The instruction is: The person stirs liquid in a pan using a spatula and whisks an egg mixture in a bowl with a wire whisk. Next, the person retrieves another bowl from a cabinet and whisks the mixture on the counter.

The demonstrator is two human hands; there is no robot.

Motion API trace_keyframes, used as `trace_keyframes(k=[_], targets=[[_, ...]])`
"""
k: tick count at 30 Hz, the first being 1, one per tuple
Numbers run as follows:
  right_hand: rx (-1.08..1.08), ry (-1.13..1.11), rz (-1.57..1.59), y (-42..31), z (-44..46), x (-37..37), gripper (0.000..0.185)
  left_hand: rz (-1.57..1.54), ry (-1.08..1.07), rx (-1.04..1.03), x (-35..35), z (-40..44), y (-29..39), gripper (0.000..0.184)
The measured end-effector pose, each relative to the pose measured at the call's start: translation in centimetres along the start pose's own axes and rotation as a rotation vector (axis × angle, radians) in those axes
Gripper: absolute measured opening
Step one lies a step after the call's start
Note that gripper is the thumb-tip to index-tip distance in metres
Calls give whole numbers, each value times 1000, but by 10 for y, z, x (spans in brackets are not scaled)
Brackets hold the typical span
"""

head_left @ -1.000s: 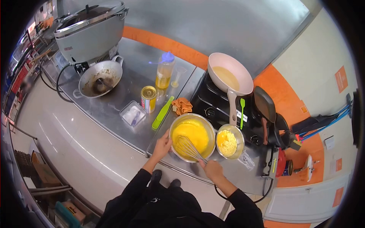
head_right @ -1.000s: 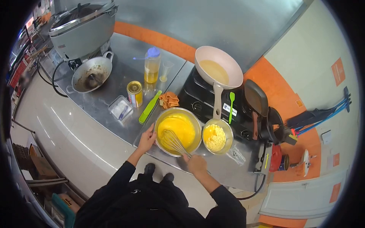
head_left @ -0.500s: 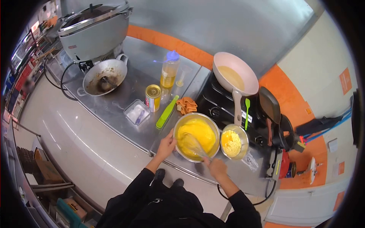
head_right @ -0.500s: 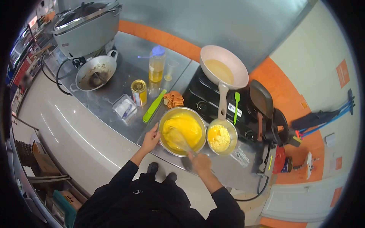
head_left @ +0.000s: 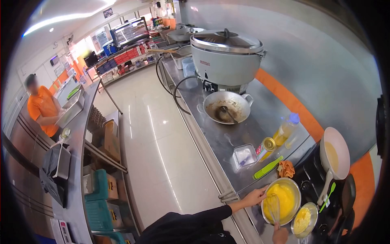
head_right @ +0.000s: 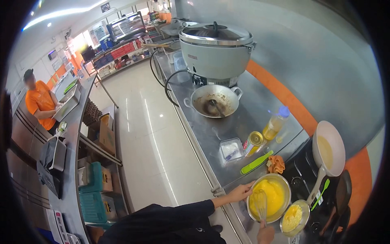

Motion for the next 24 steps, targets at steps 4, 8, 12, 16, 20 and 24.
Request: trace_keyframes(k=[4,8,12,16,20,24], targets=[[19,80,101,-6,-8,8,59,46,55,-25,-3,-3,-13,41],[-38,137,35,16,24,-4,64,26,29,89,-3,0,-46,27],[18,71,38,-2,-2,5,65,16,18,35,2,1,-9,48],[-63,59,36,11,4,-3,65,-25,25,58,-5,-3,-12,51],[-38,7,41,-10,-12,6,64,14,61,82,-7,-5,-31,50],[165,110,101,45,62,-51,56,-94,77,37,-17,-1,-65,29]])
Point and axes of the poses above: each hand's wrist, its own z-axis towards the middle knuckle, its own x-axis out of the back of the hand, y = z × x, the point moved 5 cm from there along z, towards the middle knuckle, and after that the axes turned 4 degrees about -x, right-handed, at the moved point
